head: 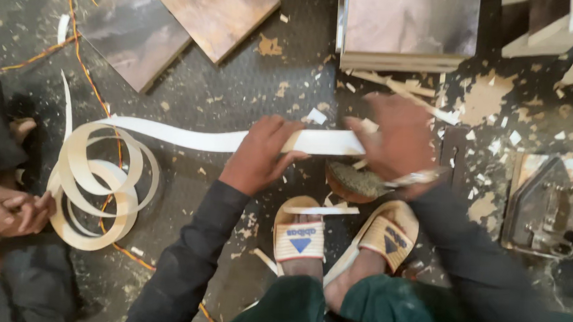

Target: The person cuts white strips with a guillotine-style cutter and applies them to the edges of square panels. They then place the finished panels into a stack of similar frames.

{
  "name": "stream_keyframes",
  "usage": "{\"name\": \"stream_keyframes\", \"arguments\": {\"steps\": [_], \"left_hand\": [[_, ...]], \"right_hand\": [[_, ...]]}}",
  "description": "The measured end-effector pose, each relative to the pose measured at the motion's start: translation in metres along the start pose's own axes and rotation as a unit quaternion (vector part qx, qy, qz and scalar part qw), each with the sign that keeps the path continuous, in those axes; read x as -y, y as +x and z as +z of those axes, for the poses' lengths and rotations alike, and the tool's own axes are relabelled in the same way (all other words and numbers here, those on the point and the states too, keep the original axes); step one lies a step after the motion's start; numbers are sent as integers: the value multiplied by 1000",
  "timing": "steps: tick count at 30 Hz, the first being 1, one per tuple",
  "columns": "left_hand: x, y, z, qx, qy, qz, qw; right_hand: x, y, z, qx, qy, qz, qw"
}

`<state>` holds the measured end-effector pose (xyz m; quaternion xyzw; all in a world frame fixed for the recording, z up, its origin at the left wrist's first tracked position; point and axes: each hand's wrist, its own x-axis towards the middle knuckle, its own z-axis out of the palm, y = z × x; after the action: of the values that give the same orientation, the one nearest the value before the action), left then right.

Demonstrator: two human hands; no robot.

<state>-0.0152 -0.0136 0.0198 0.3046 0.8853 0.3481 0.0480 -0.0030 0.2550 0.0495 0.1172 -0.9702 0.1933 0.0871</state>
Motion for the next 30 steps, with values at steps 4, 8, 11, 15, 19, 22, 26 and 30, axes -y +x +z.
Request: {"name": "stream_keyframes", "arguments": {"steps": [4, 8, 11, 15, 19, 22, 26, 30], "left_hand": [[-20, 15, -7, -47, 76, 73, 993], [-48, 58, 20, -18, 142, 76, 987], [-44, 70, 36, 23, 181, 46, 982], [-31, 68, 47, 69, 223, -19, 972], [-38, 65, 42, 36, 178, -13, 983], [-54, 72, 39, 75, 138, -19, 987], [-82, 104, 70, 117, 164, 8, 979], [-84, 115, 100, 101, 280, 21, 955]], "right_hand": [[23, 4, 38, 156, -127, 97, 975], [15, -1, 50, 116, -125, 60, 984], [6, 1, 51, 103, -176, 30, 979], [-6, -1, 37, 29, -177, 25, 983], [-23, -12, 17, 22, -98, 51, 994], [-35, -17, 22, -11, 44, 1, 999], [-54, -20, 45, -36, 238, 25, 970], [-63, -20, 57, -81, 150, 12, 985]]}}
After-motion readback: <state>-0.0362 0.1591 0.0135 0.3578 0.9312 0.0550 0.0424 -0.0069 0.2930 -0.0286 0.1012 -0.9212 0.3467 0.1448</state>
